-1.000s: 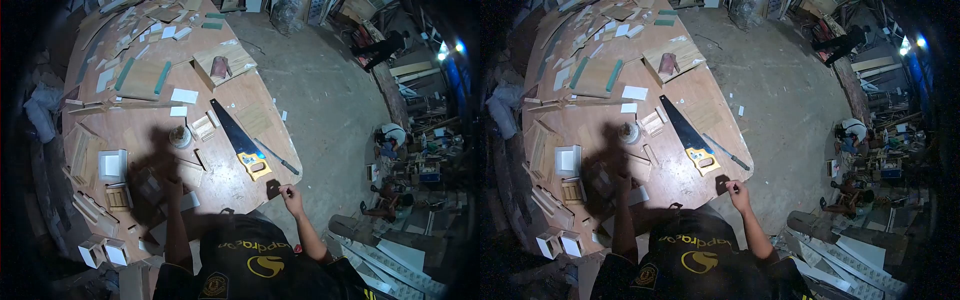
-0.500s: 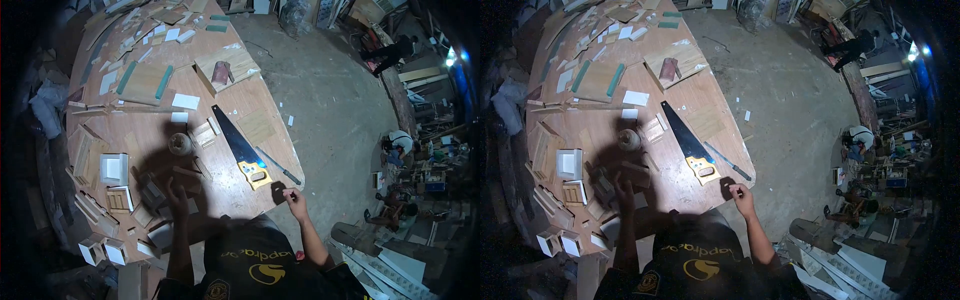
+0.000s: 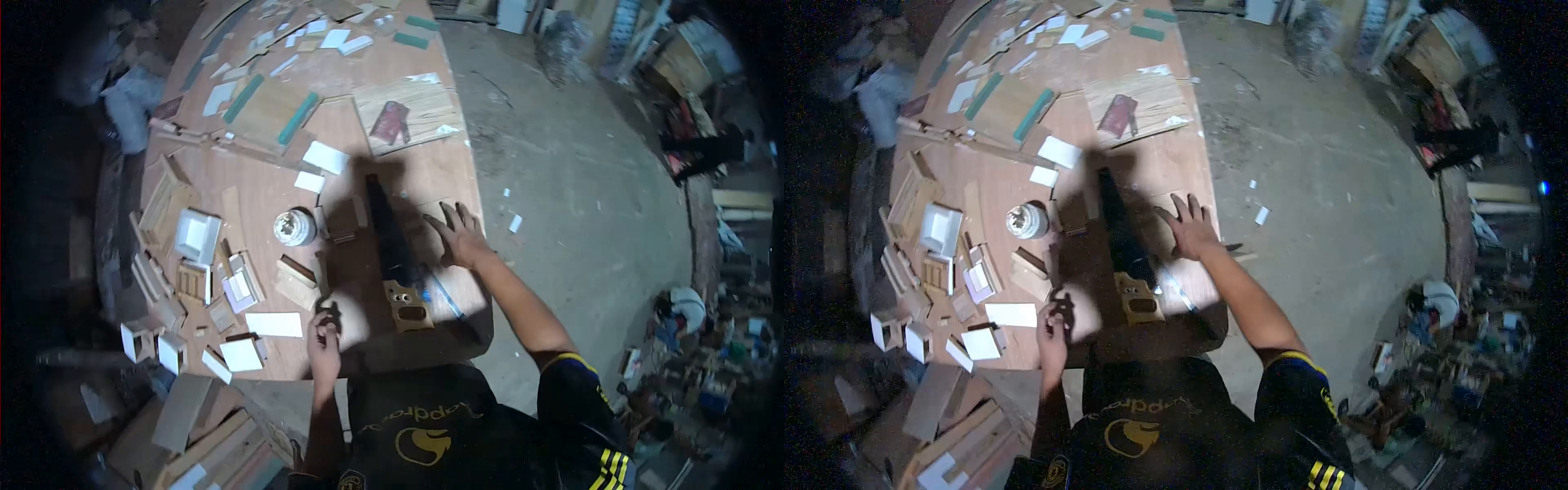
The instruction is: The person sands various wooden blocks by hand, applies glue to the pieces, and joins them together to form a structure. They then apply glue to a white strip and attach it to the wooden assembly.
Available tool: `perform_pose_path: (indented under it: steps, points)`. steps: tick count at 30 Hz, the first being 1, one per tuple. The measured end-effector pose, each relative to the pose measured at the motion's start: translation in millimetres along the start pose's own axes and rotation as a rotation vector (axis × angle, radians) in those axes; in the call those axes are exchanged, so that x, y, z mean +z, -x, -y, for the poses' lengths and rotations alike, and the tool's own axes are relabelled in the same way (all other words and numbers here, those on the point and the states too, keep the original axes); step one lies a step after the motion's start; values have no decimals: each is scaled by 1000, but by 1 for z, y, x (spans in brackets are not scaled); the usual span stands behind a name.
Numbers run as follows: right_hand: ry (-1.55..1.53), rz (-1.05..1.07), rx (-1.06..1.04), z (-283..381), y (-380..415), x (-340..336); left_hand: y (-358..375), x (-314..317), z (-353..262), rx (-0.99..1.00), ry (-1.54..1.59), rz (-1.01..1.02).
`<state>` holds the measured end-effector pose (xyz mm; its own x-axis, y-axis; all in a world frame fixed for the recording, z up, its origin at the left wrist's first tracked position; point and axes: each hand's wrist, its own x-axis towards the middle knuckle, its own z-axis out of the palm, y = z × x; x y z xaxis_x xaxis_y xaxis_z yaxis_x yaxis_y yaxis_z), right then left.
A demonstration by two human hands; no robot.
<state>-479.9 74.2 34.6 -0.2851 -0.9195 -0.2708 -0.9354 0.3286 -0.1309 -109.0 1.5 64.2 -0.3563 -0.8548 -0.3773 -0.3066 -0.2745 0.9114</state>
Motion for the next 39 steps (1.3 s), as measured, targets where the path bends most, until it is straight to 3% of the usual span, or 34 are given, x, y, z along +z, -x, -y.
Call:
perform_pose_path:
  steps: [1, 3, 4, 7, 11, 13, 17, 19, 21, 23, 25, 27, 28, 29, 30, 33, 37, 39]
  points:
    - [180, -92, -85, -16, -18, 31, 11, 9, -4, -13, -42, -33]
    - [267, 209, -202, -22, -36, 7, 33, 20, 4, -19, -40, -95]
    - [315, 162, -270, -25, -41, 9, 42, 24, 8, -25, 5, -114]
    - [131, 100, -312, -34, -45, 16, 69, 36, 16, -202, 93, -189]
    - [-113, -92, -414, -40, -34, 7, 84, 51, 24, -187, 56, -231]
    - [-78, -177, -376, -33, -25, -13, 78, 58, 20, -128, 66, -176]
    - [-204, -127, -308, -39, -12, 6, 61, 72, 1, -128, 66, -67]
    - [15, -243, -509, -29, -1, 5, 55, 75, -12, -211, 107, 81]
    - [129, -316, -611, -20, 17, 10, 50, 87, -18, -140, 169, 194]
    - [-426, -8, -513, 12, 50, 9, 50, 98, -16, -193, 489, 241]
    - [-886, 206, -359, 58, 81, -28, 59, 113, -9, -146, 801, 99]
    - [-1008, 88, -593, 100, 97, -58, 64, 118, 4, -133, 895, -17]
    - [-1012, 87, -596, 105, 106, -50, 67, 111, 26, -249, 842, -13]
    - [-995, 133, -523, 110, 116, -34, 69, 103, 37, -362, 785, -8]
    - [-977, 177, -451, 114, 121, -20, 72, 96, 5, -397, 965, 55]
    - [-1025, 154, -488, 115, 125, -1, 89, 82, -5, -473, 1098, 76]
    - [-972, 191, -471, 116, 125, 2, 100, 77, -1, -430, 988, 83]
    - [-1137, 395, -259, 118, 121, -7, 103, 69, 3, -474, 1204, 96]
